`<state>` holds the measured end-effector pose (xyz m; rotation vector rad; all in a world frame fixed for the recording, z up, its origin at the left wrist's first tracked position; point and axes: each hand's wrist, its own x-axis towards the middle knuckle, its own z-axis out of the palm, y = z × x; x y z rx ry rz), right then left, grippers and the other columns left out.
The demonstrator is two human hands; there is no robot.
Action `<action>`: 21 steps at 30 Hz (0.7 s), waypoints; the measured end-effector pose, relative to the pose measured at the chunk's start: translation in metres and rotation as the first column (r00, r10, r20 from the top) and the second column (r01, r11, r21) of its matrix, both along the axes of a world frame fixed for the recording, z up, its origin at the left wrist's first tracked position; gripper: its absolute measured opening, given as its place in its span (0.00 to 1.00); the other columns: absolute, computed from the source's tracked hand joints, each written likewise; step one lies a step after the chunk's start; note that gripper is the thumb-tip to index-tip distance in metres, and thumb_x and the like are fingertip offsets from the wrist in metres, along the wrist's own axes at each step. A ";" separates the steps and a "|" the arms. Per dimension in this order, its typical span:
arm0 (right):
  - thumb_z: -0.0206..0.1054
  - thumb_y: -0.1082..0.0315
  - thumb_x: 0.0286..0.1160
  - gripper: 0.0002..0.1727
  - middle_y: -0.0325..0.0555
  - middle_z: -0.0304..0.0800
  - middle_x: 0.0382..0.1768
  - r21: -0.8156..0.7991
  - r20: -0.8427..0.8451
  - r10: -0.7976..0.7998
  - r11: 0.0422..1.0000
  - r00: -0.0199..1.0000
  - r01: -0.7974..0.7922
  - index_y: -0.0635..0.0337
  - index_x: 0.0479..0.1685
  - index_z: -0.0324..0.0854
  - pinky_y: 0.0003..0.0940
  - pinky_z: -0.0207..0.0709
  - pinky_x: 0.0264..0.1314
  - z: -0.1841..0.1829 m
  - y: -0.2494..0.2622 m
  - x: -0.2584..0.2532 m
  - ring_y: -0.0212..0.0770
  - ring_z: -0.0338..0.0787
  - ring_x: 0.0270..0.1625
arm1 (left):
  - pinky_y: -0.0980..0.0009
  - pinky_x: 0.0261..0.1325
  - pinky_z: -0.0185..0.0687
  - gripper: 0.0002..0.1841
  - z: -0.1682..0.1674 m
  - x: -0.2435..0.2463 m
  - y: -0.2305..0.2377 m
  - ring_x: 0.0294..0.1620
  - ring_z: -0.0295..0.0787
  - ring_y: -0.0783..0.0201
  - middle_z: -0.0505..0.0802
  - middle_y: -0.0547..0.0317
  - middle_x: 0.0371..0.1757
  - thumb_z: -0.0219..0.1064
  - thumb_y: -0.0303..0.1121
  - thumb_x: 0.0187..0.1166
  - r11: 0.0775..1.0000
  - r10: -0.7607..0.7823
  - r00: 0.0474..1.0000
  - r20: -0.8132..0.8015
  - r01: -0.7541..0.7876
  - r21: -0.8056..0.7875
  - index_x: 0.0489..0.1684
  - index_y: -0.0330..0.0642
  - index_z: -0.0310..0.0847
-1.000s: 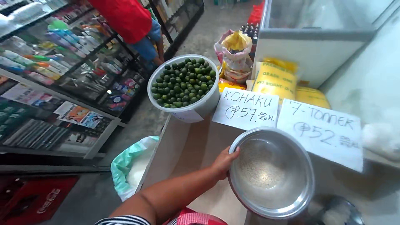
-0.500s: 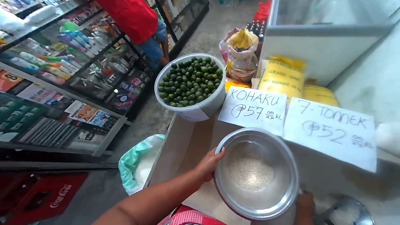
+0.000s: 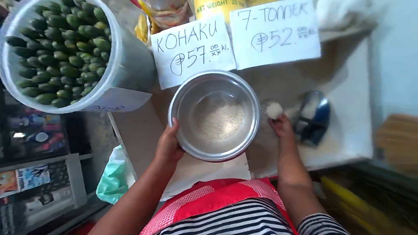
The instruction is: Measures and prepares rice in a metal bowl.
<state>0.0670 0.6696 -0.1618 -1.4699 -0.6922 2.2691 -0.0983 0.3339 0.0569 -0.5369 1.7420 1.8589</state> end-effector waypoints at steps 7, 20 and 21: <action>0.49 0.66 0.93 0.23 0.53 0.76 0.66 0.072 -0.088 0.013 0.997 0.996 -0.007 0.53 0.83 0.56 0.50 0.85 0.63 0.028 -0.002 0.016 0.50 0.86 0.62 | 0.55 0.55 0.92 0.24 0.006 0.022 -0.023 0.54 0.94 0.56 0.92 0.50 0.58 0.46 0.49 0.94 0.999 0.034 0.999 0.005 -0.034 0.005 0.82 0.49 0.63; 0.50 0.68 0.90 0.13 0.45 0.85 0.56 0.421 -0.331 0.285 0.898 0.900 -0.130 0.51 0.67 0.67 0.51 0.87 0.62 0.179 -0.084 0.030 0.47 0.91 0.57 | 0.54 0.56 0.91 0.25 0.012 0.061 -0.081 0.55 0.93 0.55 0.91 0.48 0.59 0.51 0.50 0.93 0.995 0.039 0.998 0.046 -0.043 0.087 0.82 0.47 0.64; 0.53 0.69 0.87 0.15 0.44 0.85 0.57 0.503 -0.312 0.360 0.848 0.879 -0.168 0.51 0.69 0.68 0.51 0.87 0.62 0.196 -0.097 0.030 0.46 0.91 0.58 | 0.54 0.56 0.91 0.26 0.013 0.064 -0.089 0.56 0.93 0.54 0.91 0.48 0.60 0.51 0.51 0.92 0.995 0.026 0.998 0.050 -0.031 0.098 0.83 0.48 0.64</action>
